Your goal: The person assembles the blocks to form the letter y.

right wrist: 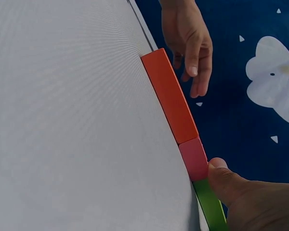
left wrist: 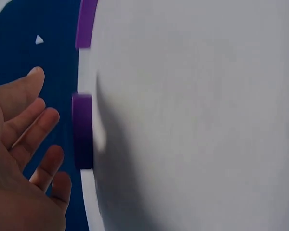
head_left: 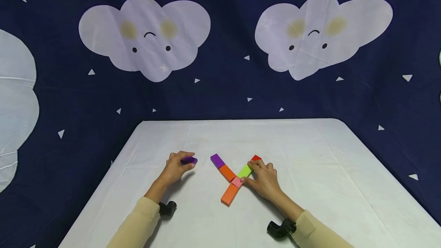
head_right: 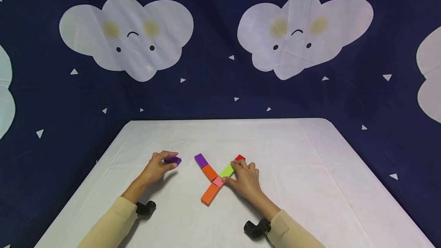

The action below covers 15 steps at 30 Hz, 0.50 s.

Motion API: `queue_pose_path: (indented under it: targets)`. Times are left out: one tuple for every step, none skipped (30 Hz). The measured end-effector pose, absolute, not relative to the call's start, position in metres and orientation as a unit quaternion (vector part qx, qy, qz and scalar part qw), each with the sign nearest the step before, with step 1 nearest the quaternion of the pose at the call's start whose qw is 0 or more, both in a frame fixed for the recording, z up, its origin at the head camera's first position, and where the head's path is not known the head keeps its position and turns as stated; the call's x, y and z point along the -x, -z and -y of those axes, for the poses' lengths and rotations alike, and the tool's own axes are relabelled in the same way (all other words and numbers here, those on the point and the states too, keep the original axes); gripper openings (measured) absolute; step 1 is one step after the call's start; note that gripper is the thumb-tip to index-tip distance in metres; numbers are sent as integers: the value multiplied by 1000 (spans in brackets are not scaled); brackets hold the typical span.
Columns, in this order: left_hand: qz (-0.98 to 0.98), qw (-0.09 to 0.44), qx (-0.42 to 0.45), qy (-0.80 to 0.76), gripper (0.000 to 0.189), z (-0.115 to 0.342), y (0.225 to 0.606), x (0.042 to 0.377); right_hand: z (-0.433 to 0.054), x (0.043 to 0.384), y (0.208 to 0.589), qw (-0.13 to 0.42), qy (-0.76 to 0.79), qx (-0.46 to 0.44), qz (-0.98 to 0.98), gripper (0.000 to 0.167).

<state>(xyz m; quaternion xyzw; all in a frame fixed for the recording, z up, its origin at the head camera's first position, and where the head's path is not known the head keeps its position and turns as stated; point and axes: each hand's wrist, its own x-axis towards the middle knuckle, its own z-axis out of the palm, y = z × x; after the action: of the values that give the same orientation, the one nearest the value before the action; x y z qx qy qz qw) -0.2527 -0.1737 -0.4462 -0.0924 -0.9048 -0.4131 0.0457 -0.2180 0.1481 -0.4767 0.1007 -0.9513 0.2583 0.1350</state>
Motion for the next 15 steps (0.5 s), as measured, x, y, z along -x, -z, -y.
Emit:
queue_pose_path:
  targets:
    - [907,46,95,407,40,176,446,255,-148,218,477,136,-258,-101,951,62]
    - [909,44,97,402,40,178,446,258,-148,218,477,137,-258,-102,951,62]
    - [912,42,97,397,40,180,446,260,-148,218,477,137,-258,-102,951,62]
    - [914,40,97,393,40,182,446,262,-148,218,477,138,-257,-102,951,62]
    - [915,38,97,389,40,184,445,264,-148,218,477,138,-257,-103,951,62]
    - [917,36,97,385,40,186,445,267,-148,218,477,138,-257,-103,951,62]
    - [918,33,97,382,40,187,445,269,-148,218,477,138,-257,-103,951,62]
    - [920,29,95,380,40,189,445,271,-148,218,477,138,-257,-102,951,62]
    - [921,25,95,376,39,191,445,273,-148,218,477,138,-257,-102,951,62]
    - [923,20,95,372,39,192,446,275,-148,218,477,138,-258,-102,951,62]
    - [925,13,92,369,40,193,447,277,-149,218,477,137,-259,-102,951,62]
    - [926,8,92,365,40,194,448,279,-149,218,477,136,-259,-101,951,62]
    - [927,3,91,363,40,195,448,280,-149,218,477,136,-260,-102,951,62]
    - [928,-2,89,361,40,196,449,281,-149,218,477,135,-260,-101,951,62]
    - [929,-5,90,360,40,196,449,282,-149,218,477,135,-260,-102,951,62]
